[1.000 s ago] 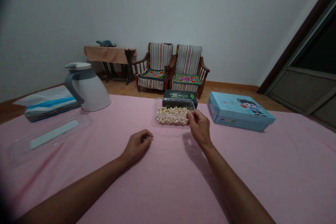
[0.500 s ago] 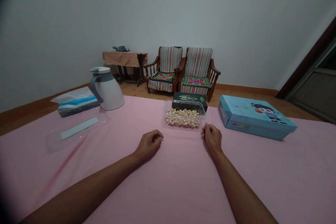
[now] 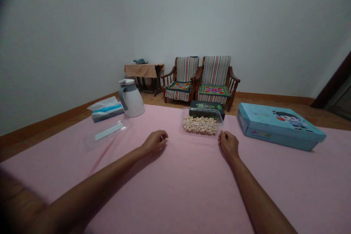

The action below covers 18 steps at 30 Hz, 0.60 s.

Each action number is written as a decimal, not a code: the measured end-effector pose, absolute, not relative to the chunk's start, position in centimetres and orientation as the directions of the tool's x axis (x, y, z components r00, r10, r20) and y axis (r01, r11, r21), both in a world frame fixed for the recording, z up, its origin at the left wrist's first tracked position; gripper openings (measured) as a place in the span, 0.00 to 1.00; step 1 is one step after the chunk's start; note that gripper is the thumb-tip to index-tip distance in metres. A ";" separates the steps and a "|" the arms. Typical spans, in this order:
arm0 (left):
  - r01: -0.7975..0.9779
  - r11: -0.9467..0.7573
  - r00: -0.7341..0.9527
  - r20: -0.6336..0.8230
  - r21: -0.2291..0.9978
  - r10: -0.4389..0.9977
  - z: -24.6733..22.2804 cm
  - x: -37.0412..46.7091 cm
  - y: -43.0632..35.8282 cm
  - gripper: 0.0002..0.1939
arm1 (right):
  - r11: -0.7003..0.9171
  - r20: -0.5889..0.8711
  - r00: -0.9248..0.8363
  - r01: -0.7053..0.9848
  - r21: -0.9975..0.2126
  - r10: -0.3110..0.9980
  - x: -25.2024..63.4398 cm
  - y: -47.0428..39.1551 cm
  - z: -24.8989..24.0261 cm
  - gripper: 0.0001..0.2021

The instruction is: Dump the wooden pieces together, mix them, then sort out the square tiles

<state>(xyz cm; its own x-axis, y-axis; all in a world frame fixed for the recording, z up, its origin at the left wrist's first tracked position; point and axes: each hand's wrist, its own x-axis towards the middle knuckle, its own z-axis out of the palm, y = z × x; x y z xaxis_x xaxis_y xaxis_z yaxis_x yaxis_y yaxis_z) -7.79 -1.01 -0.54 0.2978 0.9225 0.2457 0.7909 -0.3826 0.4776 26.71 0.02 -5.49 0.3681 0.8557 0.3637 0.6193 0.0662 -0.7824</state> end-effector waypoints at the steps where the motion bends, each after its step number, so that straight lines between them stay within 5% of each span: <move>1: 0.832 -0.357 0.266 0.258 0.425 0.929 -0.2 -9.1 -1.0 0.09 | 0.068 0.369 0.366 0.625 -0.778 0.855 26.8 0.1 -5.6 0.22; 11: 0.979 0.204 -0.191 0.291 -0.012 0.937 1.6 -21.6 -0.9 0.14 | 0.116 0.445 0.336 0.676 -0.727 0.830 26.9 0.4 -6.2 0.23; 18: 0.958 0.233 -0.191 0.237 -0.165 0.952 1.2 -24.9 0.0 0.15 | 0.099 0.441 0.324 0.704 -0.704 0.837 27.0 0.6 -6.4 0.22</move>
<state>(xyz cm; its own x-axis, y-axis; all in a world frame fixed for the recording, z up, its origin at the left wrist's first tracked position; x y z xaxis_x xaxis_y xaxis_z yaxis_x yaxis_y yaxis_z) -24.85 -0.01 1.16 -0.1910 0.9525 0.2373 0.9583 0.2333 -0.1653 27.05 0.65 -6.37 0.3236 0.8372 0.4408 0.7036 0.0985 -0.7037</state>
